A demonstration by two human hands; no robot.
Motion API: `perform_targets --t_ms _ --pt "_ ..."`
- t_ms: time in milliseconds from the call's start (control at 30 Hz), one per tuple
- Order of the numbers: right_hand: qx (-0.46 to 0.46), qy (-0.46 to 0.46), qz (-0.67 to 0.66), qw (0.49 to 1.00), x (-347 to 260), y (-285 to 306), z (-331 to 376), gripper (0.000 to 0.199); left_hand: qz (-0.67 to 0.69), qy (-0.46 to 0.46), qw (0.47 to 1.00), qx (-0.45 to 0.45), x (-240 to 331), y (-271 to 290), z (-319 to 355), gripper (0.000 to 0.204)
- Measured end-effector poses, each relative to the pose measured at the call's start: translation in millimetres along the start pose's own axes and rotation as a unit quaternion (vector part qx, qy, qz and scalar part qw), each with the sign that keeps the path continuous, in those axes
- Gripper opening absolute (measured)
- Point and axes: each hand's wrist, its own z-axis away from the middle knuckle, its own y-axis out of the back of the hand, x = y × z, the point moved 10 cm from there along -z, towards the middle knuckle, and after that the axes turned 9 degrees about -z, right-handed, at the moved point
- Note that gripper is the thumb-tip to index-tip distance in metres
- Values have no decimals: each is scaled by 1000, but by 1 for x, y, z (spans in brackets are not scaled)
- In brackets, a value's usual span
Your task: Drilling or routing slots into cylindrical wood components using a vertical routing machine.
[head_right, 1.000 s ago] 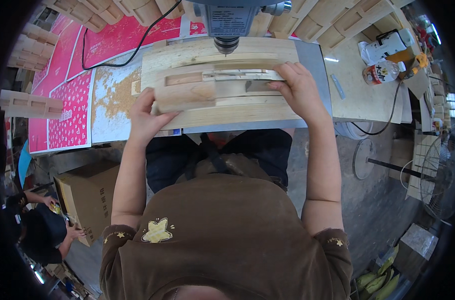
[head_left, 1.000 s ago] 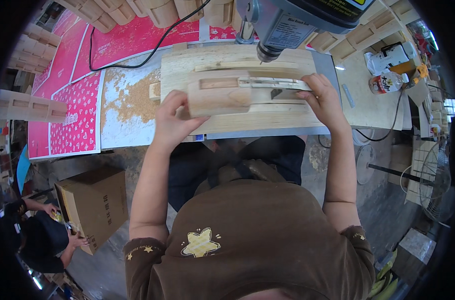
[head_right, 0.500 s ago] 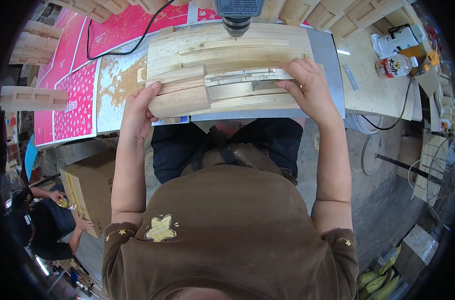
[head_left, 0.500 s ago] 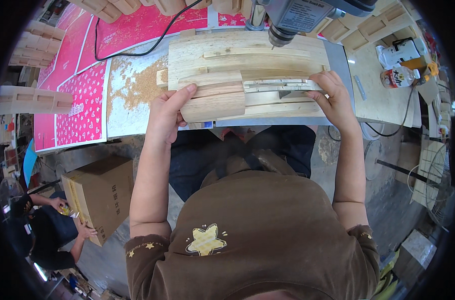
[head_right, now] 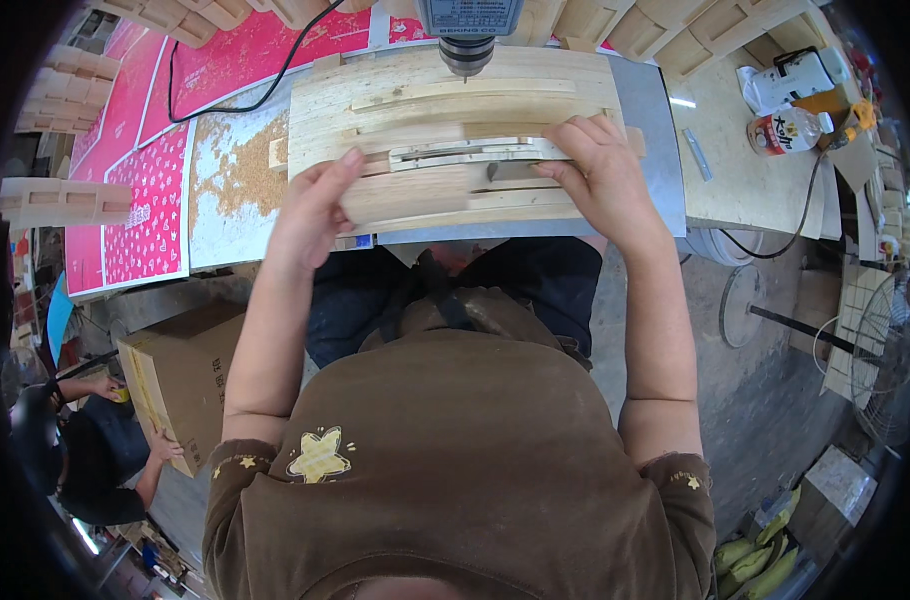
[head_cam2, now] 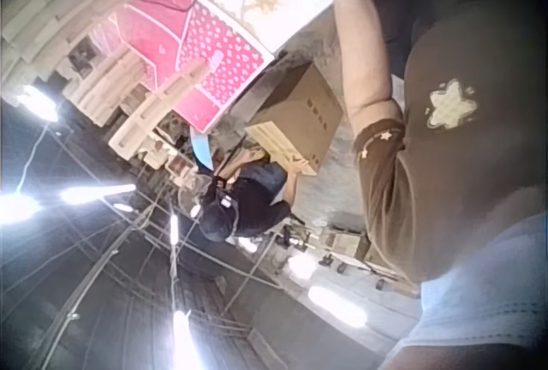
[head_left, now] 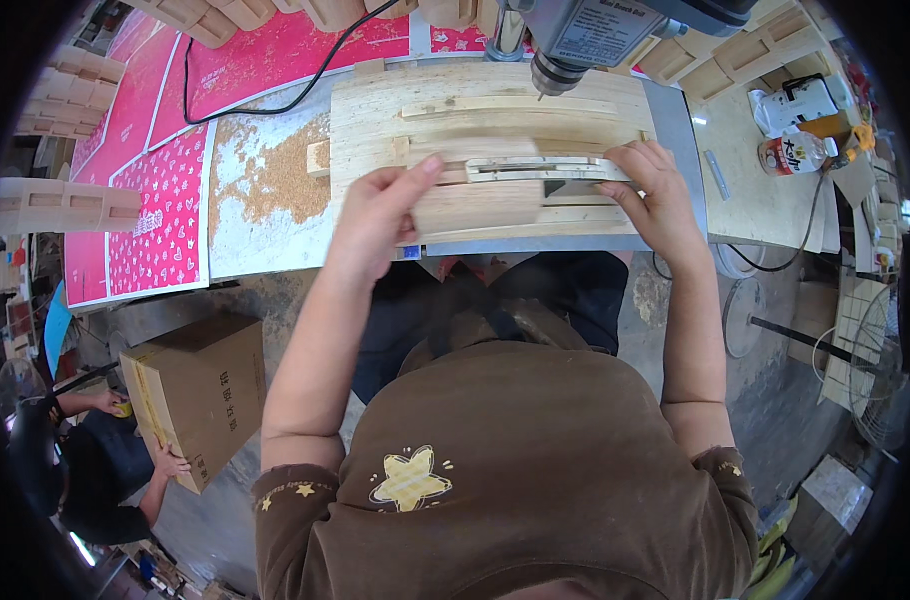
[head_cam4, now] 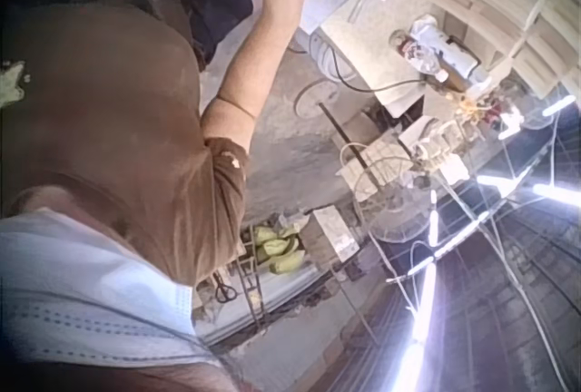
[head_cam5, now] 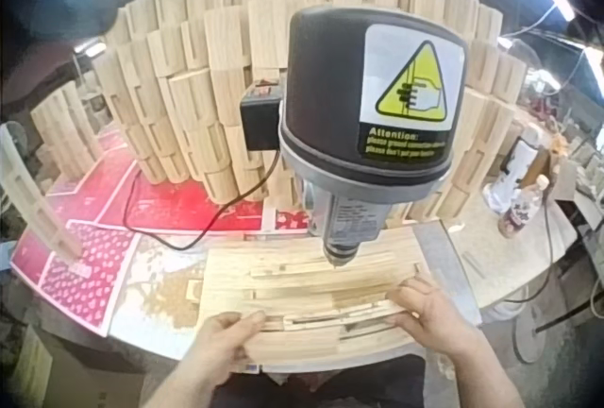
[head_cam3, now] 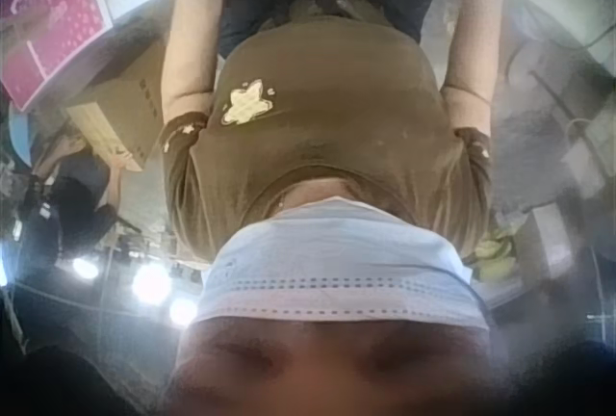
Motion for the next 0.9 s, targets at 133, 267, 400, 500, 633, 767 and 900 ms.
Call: perform_targets --t_ms 133,267,400,500,633,767,900 --pt "49 -5 37 998 5 5 -2 32 110 -20 990 -92 4 -37 -2 37" --pt "84 -12 50 995 21 14 1 35 -73 -273 958 44 17 -32 15 45" --pt "106 -29 58 992 32 17 -16 38 -315 -444 829 129 48 -48 20 61" --pt "122 -17 69 990 35 15 -29 38 -403 -444 776 197 46 -46 6 64" --pt "130 19 67 989 18 1 -33 43 -385 -429 791 205 37 -21 -8 61" --pt "161 -2 -56 985 17 24 -37 44 -422 -444 763 208 37 -20 -4 53" --pt "407 88 -176 892 -3 150 -41 29 -414 -451 764 201 39 -24 -5 54"
